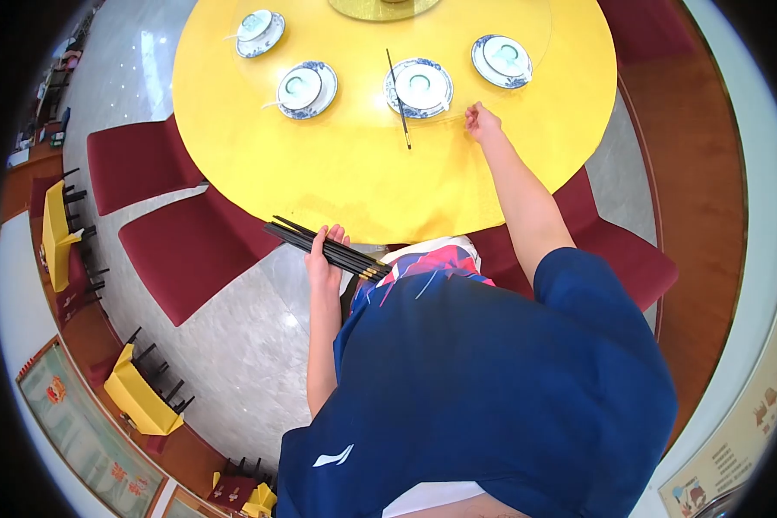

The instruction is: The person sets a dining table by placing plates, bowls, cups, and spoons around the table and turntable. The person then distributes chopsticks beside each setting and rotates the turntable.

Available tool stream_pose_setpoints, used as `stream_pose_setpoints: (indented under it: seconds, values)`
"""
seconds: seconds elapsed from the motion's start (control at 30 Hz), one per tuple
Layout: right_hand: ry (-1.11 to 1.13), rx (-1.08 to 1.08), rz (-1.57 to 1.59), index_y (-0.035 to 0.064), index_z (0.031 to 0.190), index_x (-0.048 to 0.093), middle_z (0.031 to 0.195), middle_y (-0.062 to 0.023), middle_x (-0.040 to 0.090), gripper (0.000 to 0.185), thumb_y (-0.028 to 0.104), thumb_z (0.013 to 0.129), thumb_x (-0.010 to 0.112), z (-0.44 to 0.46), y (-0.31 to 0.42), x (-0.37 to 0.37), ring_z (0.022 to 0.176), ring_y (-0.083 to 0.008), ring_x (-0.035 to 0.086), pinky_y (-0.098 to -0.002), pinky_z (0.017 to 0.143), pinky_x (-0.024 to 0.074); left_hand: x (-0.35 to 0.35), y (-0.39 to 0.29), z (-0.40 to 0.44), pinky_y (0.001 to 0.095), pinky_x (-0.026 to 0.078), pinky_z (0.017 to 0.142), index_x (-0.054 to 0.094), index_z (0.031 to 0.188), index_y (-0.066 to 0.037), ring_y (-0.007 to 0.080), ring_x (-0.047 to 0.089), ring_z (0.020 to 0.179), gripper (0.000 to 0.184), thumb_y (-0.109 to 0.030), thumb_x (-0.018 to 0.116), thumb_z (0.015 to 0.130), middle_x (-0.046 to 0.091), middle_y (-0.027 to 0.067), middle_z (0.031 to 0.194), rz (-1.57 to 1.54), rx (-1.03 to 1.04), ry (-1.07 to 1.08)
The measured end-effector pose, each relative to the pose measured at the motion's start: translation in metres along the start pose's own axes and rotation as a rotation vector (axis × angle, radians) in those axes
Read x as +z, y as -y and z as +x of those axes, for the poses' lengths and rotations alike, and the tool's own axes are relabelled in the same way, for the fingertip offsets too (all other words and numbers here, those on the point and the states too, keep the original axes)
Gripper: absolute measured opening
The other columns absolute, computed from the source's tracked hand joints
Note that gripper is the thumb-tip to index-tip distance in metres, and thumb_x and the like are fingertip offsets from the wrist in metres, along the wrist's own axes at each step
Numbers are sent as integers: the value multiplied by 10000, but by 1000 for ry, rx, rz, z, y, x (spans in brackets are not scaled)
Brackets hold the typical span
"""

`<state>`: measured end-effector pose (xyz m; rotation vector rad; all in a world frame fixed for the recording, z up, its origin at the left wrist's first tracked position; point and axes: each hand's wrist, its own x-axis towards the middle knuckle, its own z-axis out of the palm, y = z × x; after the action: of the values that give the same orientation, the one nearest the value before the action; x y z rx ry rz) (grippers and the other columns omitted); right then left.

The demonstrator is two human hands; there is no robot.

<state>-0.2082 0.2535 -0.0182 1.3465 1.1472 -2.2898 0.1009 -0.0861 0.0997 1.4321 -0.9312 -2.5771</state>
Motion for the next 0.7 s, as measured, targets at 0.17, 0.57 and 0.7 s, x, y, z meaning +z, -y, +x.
stream_pose_setpoints:
  seconds: [0.17,0.57,0.7]
  values:
    - [-61,-20,-149,47,860,545,733,-41,556,125,148,928,574,-1,-6,-2,599,-131,562,-221,431,399,15,-2,-11,495,462,963,485,1190,46,313,537,1169,319,-158,527,949,550,215,1217,60,-19,151]
    - [11,-23,-293,32,846,579,713,-52,590,129,145,877,633,-10,-20,-21,591,-130,582,-219,438,416,100,25,-1,508,479,945,432,1264,73,329,519,1200,406,-158,531,945,511,240,1280,99,-62,347]
    - [356,-117,-989,56,925,647,764,-44,652,241,278,832,652,-98,-44,-31,584,-101,581,-233,481,422,110,24,-6,511,467,957,433,1260,69,323,505,1216,393,-165,511,954,504,235,1288,79,-71,363]
